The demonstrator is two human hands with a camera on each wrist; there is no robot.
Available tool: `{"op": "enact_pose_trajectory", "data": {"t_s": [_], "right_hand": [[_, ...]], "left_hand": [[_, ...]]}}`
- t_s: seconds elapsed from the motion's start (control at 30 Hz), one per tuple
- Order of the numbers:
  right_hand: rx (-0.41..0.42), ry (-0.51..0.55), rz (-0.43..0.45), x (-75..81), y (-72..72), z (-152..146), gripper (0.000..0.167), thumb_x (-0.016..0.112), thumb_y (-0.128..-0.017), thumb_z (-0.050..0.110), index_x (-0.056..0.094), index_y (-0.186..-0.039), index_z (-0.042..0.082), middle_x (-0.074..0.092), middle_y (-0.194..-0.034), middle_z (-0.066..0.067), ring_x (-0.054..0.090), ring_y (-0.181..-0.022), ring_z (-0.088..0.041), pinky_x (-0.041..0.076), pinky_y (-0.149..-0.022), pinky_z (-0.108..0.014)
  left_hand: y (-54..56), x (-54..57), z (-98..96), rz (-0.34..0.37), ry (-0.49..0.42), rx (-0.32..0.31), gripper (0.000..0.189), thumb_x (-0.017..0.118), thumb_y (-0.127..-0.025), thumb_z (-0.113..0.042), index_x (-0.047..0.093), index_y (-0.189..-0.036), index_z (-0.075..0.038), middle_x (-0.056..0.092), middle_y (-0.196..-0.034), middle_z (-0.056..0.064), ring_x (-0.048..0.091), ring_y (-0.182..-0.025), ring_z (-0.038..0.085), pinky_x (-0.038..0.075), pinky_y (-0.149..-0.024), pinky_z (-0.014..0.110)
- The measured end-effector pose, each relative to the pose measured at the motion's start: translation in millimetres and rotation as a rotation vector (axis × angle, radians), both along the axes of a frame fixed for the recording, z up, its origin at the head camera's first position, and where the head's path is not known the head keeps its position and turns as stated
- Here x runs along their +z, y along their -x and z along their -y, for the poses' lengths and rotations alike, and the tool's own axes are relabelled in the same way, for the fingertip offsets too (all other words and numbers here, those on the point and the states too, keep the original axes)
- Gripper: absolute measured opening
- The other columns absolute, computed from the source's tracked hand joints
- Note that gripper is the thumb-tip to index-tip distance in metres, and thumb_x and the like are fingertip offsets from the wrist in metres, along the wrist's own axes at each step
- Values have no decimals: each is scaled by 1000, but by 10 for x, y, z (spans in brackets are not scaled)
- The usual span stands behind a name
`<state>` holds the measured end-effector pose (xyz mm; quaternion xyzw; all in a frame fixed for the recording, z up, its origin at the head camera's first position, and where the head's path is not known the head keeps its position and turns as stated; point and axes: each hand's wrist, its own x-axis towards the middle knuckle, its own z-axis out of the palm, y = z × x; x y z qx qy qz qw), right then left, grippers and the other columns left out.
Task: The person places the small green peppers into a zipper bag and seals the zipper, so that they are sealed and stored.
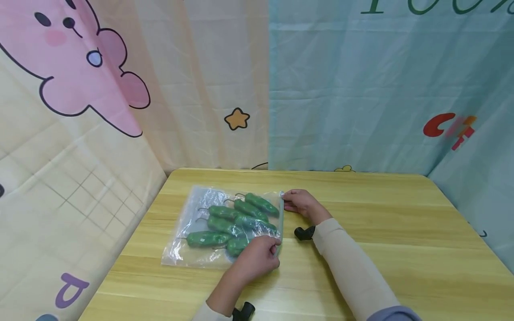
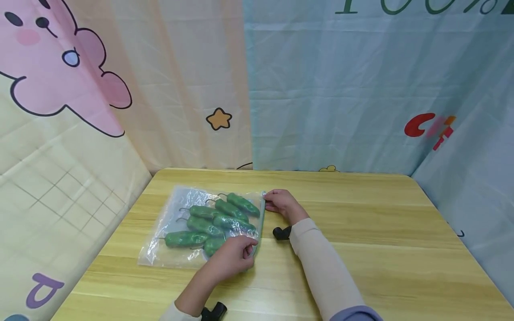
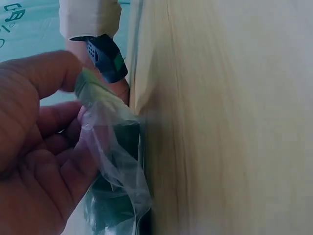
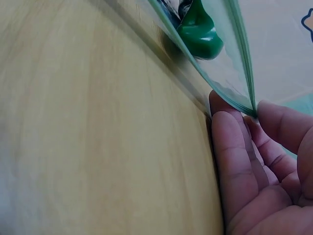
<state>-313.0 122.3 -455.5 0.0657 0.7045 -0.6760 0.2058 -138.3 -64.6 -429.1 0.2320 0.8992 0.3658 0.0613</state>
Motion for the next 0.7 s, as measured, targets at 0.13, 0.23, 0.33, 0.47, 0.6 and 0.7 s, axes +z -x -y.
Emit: {"op": "enact_pose_trajectory", "data": {"t_s": [0.13,0.23,0.33,0.47,0.6,0.7], "right_hand": [[7,13,2,-8,8,-6,15,58,-100,11,62,-108,-1,64,-95,-9,64,-82,-17,58,-76,-28],[7,20,-4,-4,0,-5,15,58,-101,12,62,-108,-1,64,-95,-9,64,-83,-17,58,-77,-28],[3,22,-8,0,-10,2,17,57,-101,12,61,-110,-2,63,-96,-9,64,-83,-17,58,-78,-28],[-9,27,-1,9,-11,6,17,57,-101,12,62,-109,-2,63,-96,-9,64,-83,-17,58,-77,-28],[-15,36,2,11,-5,4,16,57,-101,12,62,-108,-2,63,-96,-10,63,-83,-17,58,-76,-28],[-13,37,1,1,-1,-1,16,57,-101,11,62,-108,-2,62,-97,-10,63,-83,-18,58,-76,-28]], "left_hand": [[-35,19,47,-40,106,-37,23,72,-74,-5,73,-97,-3,47,-70,-6,43,-67,7,40,-60,22],[-44,34,108,-54,147,-89,18,72,-76,-6,75,-94,-6,51,-74,-7,44,-68,6,43,-63,21],[-54,42,171,-41,164,-134,21,70,-78,-3,77,-97,-5,56,-86,-8,50,-77,5,48,-71,21],[-63,29,208,-50,214,-155,23,68,-78,2,77,-99,-6,56,-95,-8,54,-86,5,51,-80,22],[-75,10,191,-142,319,-169,24,69,-80,3,78,-97,-10,55,-95,-8,55,-86,7,51,-79,22],[-87,2,167,-230,399,-173,20,72,-81,0,77,-95,-13,54,-94,-7,53,-84,9,50,-75,22]]}}
